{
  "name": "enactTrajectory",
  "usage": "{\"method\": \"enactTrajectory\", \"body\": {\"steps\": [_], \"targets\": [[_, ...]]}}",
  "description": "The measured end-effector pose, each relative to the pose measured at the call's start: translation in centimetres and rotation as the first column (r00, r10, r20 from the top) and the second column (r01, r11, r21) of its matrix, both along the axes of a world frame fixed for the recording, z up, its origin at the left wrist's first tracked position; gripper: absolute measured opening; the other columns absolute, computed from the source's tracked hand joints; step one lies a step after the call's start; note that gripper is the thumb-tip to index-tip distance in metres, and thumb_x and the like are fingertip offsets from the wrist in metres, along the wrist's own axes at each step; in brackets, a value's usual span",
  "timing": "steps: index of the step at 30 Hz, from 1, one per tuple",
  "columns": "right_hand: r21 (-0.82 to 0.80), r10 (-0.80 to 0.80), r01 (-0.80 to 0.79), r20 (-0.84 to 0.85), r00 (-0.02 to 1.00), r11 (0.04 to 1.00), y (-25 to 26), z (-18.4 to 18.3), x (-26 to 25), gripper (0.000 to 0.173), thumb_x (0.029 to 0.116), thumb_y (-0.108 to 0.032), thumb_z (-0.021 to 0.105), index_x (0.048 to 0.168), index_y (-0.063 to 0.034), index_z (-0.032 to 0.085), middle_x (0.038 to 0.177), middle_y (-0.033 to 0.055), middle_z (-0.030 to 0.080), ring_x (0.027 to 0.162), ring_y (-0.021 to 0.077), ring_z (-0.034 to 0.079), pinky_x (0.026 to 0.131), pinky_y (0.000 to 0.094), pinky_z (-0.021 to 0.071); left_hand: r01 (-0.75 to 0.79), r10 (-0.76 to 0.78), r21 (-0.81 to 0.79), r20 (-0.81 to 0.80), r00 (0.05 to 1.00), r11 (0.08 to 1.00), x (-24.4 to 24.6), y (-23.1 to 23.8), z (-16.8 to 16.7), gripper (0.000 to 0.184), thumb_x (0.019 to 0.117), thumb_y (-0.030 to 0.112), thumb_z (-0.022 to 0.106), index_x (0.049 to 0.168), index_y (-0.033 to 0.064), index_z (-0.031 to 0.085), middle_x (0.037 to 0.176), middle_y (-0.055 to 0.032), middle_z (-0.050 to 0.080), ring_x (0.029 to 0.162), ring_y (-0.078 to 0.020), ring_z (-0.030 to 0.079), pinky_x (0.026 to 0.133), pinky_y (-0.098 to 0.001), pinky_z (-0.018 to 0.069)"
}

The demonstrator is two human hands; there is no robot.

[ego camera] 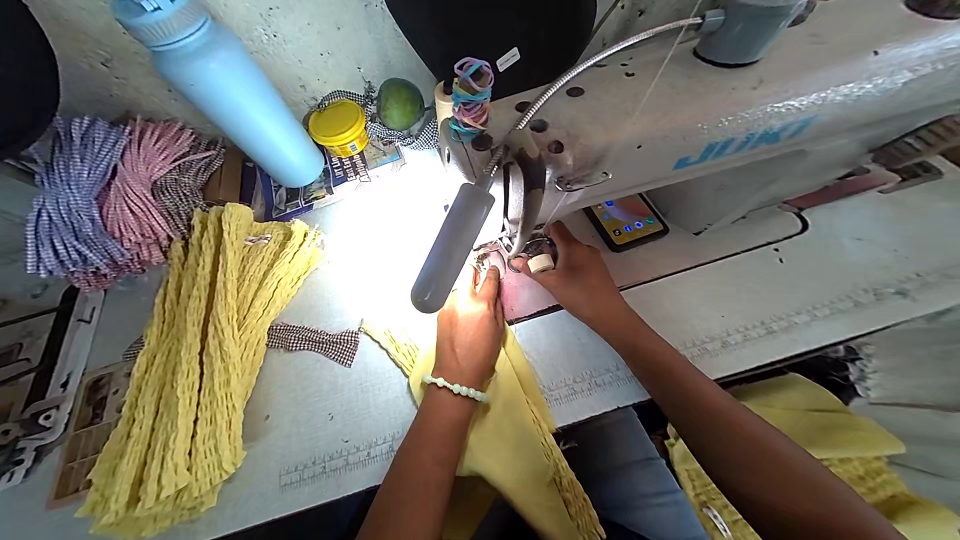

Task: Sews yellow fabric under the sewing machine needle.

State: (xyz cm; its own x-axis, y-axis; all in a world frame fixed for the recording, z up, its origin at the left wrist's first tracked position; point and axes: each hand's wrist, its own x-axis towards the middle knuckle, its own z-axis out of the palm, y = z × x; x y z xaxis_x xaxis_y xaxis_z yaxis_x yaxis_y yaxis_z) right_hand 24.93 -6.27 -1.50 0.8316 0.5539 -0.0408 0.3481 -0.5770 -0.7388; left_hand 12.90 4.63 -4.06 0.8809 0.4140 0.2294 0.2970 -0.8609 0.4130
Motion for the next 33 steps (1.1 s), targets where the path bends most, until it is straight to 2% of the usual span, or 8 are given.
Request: {"method": "enactTrajectory", "body": {"steps": [4, 6, 11, 14, 17, 22, 28, 33], "targets": [[-0.074, 0.075, -0.062, 0.191, 0.979, 0.995, 1.9, 0.3, -0.2, 0.050, 0.0911, -0.020, 0.078, 0.123, 0.0141, 0.060, 0.109, 0.0321, 0.066, 0.106, 0.0486, 0.065, 0.088, 0.0625, 0.0502, 0.008, -0.009, -0.005, -0.019, 1.000, 1.000, 0.0, 0.0, 0.2, 0.028, 0.0975, 0.008, 0.060, 0.121, 0.0038, 0.074, 0.110, -0.0230, 0.070, 0.088, -0.0359, 0.072, 0.073, -0.0485, 0.0589], [-0.084, 0.094, -0.078, 0.200, 0.975, 0.993, 2.6, 0.4, 0.0, 0.039, 0.0934, -0.016, 0.074, 0.112, 0.0163, 0.062, 0.112, 0.0341, 0.064, 0.110, 0.0493, 0.063, 0.091, 0.0619, 0.0478, 0.012, -0.012, -0.009, -0.024, 1.000, 1.000, 0.0, 0.1, 0.4, 0.027, 0.0974, 0.009, 0.060, 0.120, 0.0043, 0.075, 0.107, -0.0218, 0.069, 0.087, -0.0354, 0.071, 0.072, -0.0480, 0.0587], [-0.109, 0.061, -0.038, 0.212, 0.975, 0.993, 4.3, -0.5, 0.5, 0.037, 0.0938, -0.015, 0.070, 0.111, 0.0169, 0.065, 0.117, 0.0357, 0.063, 0.120, 0.0495, 0.058, 0.100, 0.0620, 0.0416, 0.031, -0.031, -0.025, -0.009, 0.999, 0.999, -0.1, 0.4, 0.3, 0.026, 0.0969, 0.008, 0.060, 0.117, 0.0036, 0.076, 0.105, -0.0214, 0.069, 0.088, -0.0345, 0.071, 0.073, -0.0476, 0.0586], [-0.112, 0.090, -0.067, 0.218, 0.972, 0.991, 4.5, -1.0, 0.8, 0.039, 0.0937, -0.013, 0.068, 0.116, 0.0191, 0.063, 0.123, 0.0371, 0.061, 0.125, 0.0504, 0.054, 0.101, 0.0632, 0.0387, 0.044, -0.042, -0.037, 0.043, 0.998, 0.998, -0.2, 0.4, 0.1, 0.022, 0.0957, 0.007, 0.060, 0.109, 0.0021, 0.077, 0.099, -0.0193, 0.069, 0.086, -0.0324, 0.070, 0.072, -0.0455, 0.0586], [-0.287, 0.184, -0.169, 0.026, 0.983, 0.943, 4.1, 1.2, 1.0, 0.050, 0.0975, -0.020, 0.069, 0.129, 0.0172, 0.056, 0.139, 0.0350, 0.053, 0.137, 0.0474, 0.045, 0.110, 0.0605, 0.0338, 0.037, -0.035, -0.065, 0.038, 0.999, 0.997, -0.3, 0.4, 0.2, 0.023, 0.0962, 0.007, 0.059, 0.110, 0.0032, 0.078, 0.102, -0.0184, 0.069, 0.089, -0.0312, 0.070, 0.075, -0.0442, 0.0585], [-0.215, 0.101, -0.085, 0.067, 0.993, 0.973, 3.9, 0.9, 0.7, 0.045, 0.0949, -0.018, 0.072, 0.122, 0.0156, 0.061, 0.131, 0.0344, 0.058, 0.130, 0.0477, 0.052, 0.105, 0.0618, 0.0381, 0.027, -0.026, -0.069, 0.011, 1.000, 0.997, -0.4, 0.3, 0.5, 0.024, 0.0968, 0.007, 0.059, 0.112, 0.0033, 0.077, 0.104, -0.0202, 0.069, 0.091, -0.0332, 0.071, 0.076, -0.0462, 0.0584], [-0.222, 0.066, -0.044, 0.090, 0.994, 0.974, 5.2, 1.1, 2.3, 0.047, 0.0999, -0.014, 0.061, 0.136, 0.0158, 0.054, 0.142, 0.0375, 0.051, 0.141, 0.0503, 0.041, 0.116, 0.0630, 0.0249, 0.049, -0.058, -0.119, -0.072, 0.996, 0.992, -0.7, 0.2, 1.2, 0.030, 0.0987, 0.010, 0.054, 0.121, 0.0025, 0.073, 0.116, -0.0204, 0.068, 0.091, -0.0324, 0.071, 0.079, -0.0468, 0.0581], [-0.040, 0.063, -0.056, 0.195, 0.979, 0.998, 3.6, 0.0, 2.7, 0.032, 0.0981, -0.012, 0.064, 0.115, 0.0152, 0.065, 0.115, 0.0357, 0.065, 0.114, 0.0504, 0.062, 0.095, 0.0642, 0.0457, 0.167, -0.147, -0.176, 0.121, 0.982, 0.970, -3.5, -1.7, 2.2, 0.033, 0.0984, 0.012, 0.058, 0.127, -0.0005, 0.069, 0.110, -0.0154, 0.074, 0.086, -0.0233, 0.072, 0.079, -0.0362, 0.0597]]}}
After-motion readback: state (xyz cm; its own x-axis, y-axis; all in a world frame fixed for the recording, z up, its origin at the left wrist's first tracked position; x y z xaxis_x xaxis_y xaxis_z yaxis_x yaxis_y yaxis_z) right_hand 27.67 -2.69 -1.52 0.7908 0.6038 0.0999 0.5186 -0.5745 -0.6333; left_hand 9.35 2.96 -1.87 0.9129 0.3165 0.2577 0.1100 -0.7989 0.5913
